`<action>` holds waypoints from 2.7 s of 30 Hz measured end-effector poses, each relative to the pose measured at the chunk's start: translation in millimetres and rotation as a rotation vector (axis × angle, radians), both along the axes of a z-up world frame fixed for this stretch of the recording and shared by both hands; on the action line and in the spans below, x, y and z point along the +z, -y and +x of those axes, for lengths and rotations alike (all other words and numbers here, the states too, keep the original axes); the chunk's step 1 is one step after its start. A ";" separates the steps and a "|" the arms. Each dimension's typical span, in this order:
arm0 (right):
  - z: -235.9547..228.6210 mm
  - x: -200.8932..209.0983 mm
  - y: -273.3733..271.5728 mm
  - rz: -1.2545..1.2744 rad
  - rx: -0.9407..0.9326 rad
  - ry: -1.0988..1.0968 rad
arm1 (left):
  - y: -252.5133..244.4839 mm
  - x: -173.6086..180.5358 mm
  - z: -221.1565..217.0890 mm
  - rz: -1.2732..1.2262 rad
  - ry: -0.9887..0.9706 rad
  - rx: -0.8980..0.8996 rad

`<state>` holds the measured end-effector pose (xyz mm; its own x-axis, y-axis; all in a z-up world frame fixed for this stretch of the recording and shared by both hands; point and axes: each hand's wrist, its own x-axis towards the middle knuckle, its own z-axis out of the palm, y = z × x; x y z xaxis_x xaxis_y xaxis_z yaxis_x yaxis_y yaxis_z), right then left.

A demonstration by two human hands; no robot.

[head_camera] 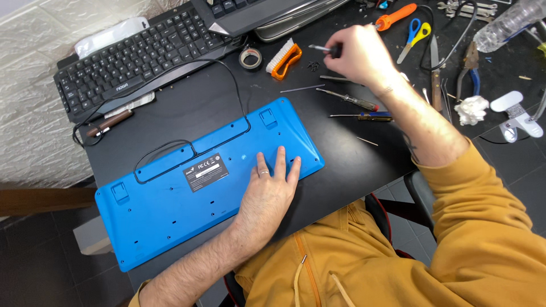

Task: The person uses a screwdriver to fasten screws into the underside of a blue keyboard. They repeatedly pick up screws from the desk, align them with screw holes, and tighten them in sequence across the keyboard's back panel.

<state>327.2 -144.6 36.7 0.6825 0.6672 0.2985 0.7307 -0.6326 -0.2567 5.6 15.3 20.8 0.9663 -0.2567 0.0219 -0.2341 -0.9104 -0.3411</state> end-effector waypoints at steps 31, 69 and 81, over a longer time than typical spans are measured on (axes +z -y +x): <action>-159.4 30.8 -25.2 0.810 0.219 -0.918 | -52.2 61.8 62.0 -1.476 0.375 0.025; -205.5 62.4 8.3 0.619 0.287 0.050 | -62.9 66.4 58.1 -2.134 -0.064 -0.080; -200.9 52.3 7.9 0.584 0.185 -0.124 | -59.2 70.0 56.2 -1.829 0.014 -0.033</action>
<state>126.3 -152.5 89.0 0.6241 0.5282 0.5758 0.7575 -0.2283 -0.6116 61.8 74.5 90.8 0.9592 0.0791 0.2716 -0.2639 -0.0955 0.9598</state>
